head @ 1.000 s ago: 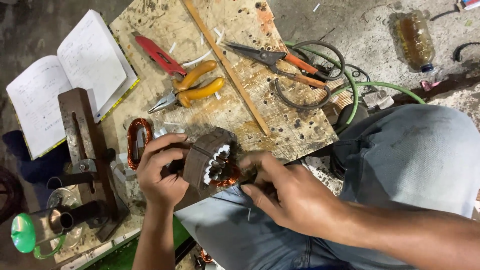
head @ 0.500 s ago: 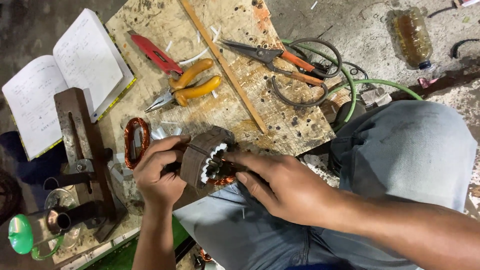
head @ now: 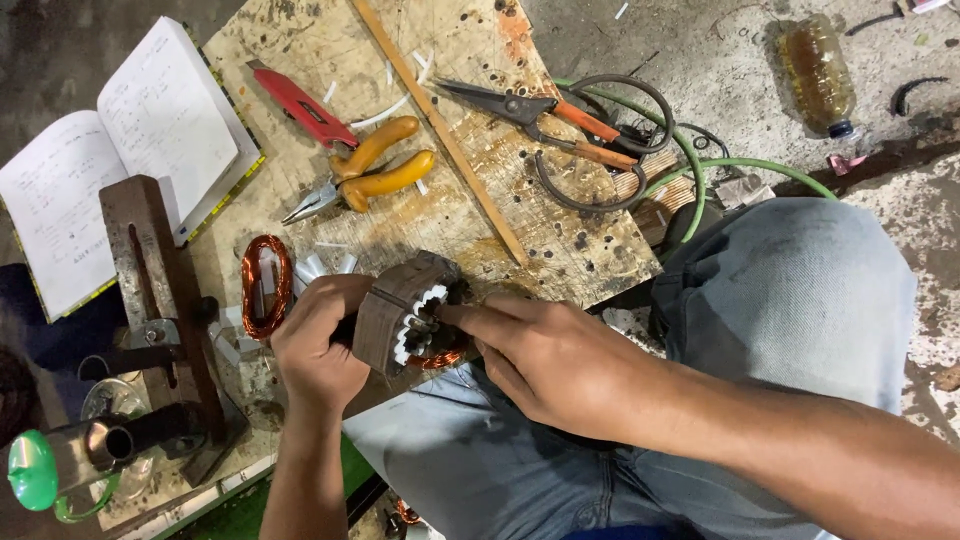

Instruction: Inserting copper wire coils into the slots of an electric motor stator during a repair process.

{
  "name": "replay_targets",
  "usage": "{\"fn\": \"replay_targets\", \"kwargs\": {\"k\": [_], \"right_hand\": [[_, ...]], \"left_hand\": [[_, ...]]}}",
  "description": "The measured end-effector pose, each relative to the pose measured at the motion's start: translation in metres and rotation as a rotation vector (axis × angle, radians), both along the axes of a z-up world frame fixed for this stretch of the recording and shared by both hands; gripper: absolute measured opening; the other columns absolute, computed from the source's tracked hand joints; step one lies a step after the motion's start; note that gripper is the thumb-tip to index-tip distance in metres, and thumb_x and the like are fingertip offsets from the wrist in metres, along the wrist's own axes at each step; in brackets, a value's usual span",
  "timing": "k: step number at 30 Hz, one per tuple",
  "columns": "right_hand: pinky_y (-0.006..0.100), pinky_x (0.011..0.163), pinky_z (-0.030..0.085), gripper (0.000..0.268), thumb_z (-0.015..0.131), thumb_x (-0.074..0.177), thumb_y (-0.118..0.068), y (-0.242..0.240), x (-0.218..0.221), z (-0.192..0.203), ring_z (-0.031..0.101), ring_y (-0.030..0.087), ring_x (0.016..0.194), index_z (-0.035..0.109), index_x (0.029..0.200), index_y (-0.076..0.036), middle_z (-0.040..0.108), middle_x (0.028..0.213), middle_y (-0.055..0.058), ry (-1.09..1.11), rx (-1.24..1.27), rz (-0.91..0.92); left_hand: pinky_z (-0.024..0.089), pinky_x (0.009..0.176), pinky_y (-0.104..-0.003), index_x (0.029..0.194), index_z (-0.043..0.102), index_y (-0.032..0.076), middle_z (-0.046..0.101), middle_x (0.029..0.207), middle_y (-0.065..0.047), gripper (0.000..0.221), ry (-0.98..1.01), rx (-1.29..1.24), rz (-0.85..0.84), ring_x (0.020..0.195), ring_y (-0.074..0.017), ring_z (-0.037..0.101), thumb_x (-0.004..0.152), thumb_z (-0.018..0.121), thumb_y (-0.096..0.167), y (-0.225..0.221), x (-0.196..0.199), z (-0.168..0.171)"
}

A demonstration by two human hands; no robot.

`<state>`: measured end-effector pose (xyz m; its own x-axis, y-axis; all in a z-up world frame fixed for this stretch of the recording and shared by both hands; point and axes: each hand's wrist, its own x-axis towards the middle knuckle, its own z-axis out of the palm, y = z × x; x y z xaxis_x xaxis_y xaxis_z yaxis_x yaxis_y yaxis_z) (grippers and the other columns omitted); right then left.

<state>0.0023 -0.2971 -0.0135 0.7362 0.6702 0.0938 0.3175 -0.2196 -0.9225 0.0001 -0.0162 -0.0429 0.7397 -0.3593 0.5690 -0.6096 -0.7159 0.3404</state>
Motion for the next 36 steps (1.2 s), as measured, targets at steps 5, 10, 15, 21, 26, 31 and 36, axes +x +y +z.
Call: {"fn": "replay_targets", "kwargs": {"k": [5, 10, 15, 21, 26, 31, 36], "right_hand": [[0.049, 0.081, 0.059, 0.042, 0.058, 0.098, -0.006, 0.002, -0.002, -0.001, 0.07, 0.038, 0.098, 0.058, 0.14, -0.003, 0.068, 0.122, 0.019, -0.047, 0.01, -0.026], [0.051, 0.082, 0.057, 0.043, 0.059, 0.097, -0.004, 0.004, -0.003, -0.001, 0.07, 0.038, 0.097, 0.058, 0.14, -0.002, 0.067, 0.121, 0.019, -0.087, 0.014, -0.032], [0.047, 0.069, 0.058, 0.044, 0.062, 0.094, -0.002, 0.006, -0.009, -0.003, 0.071, 0.035, 0.081, 0.059, 0.138, -0.001, 0.065, 0.104, 0.015, -0.184, -0.041, -0.051], [0.045, 0.066, 0.061, 0.043, 0.061, 0.099, -0.013, 0.01, -0.017, -0.007, 0.071, 0.034, 0.08, 0.058, 0.141, -0.002, 0.064, 0.11, 0.014, -0.333, -0.106, -0.121], [0.043, 0.049, 0.06, 0.036, 0.065, 0.099, -0.014, 0.014, -0.02, -0.008, 0.07, 0.03, 0.067, 0.065, 0.132, -0.002, 0.065, 0.108, 0.012, -0.46, -0.193, -0.183], [0.044, 0.049, 0.059, 0.035, 0.064, 0.1, -0.018, 0.017, -0.024, -0.008, 0.07, 0.031, 0.067, 0.063, 0.133, -0.004, 0.064, 0.113, 0.011, -0.492, -0.251, -0.186], [0.043, 0.049, 0.058, 0.037, 0.065, 0.1, -0.019, 0.02, -0.026, -0.01, 0.07, 0.029, 0.066, 0.064, 0.133, -0.003, 0.065, 0.115, 0.011, -0.555, -0.269, -0.225]], "left_hand": [[0.066, 0.071, -0.033, 0.105, 0.067, -0.016, 0.073, 0.096, -0.023, 0.026, 0.154, -0.075, -0.039, 0.087, -0.0311, 0.075, 0.084, 0.08, -0.011, 0.005, 0.001, -0.004], [0.066, 0.078, -0.032, 0.112, 0.069, -0.011, 0.075, 0.104, -0.019, 0.03, 0.296, -0.135, 0.026, 0.092, -0.0254, 0.075, 0.085, 0.08, -0.007, -0.001, 0.002, 0.008], [0.06, 0.103, -0.037, 0.122, 0.067, -0.002, 0.074, 0.121, -0.015, 0.044, 0.506, -0.216, 0.103, 0.113, -0.0262, 0.073, 0.08, 0.081, -0.004, -0.002, 0.003, 0.016], [0.063, 0.086, -0.032, 0.119, 0.072, 0.006, 0.078, 0.115, -0.008, 0.037, 0.622, -0.162, 0.133, 0.104, -0.0189, 0.077, 0.082, 0.079, 0.003, -0.004, 0.004, 0.025], [0.063, 0.086, -0.033, 0.115, 0.077, 0.01, 0.08, 0.113, -0.004, 0.033, 0.716, -0.102, 0.211, 0.104, -0.0193, 0.078, 0.082, 0.076, 0.004, -0.006, 0.004, 0.03], [0.061, 0.085, -0.033, 0.112, 0.077, 0.007, 0.078, 0.109, -0.008, 0.027, 0.587, -0.135, 0.098, 0.101, -0.0209, 0.076, 0.085, 0.076, 0.003, -0.007, 0.006, 0.03], [0.062, 0.088, -0.031, 0.114, 0.077, 0.008, 0.078, 0.112, -0.008, 0.034, 0.614, -0.16, 0.095, 0.104, -0.0204, 0.077, 0.082, 0.073, -0.002, -0.008, 0.005, 0.032]]}}
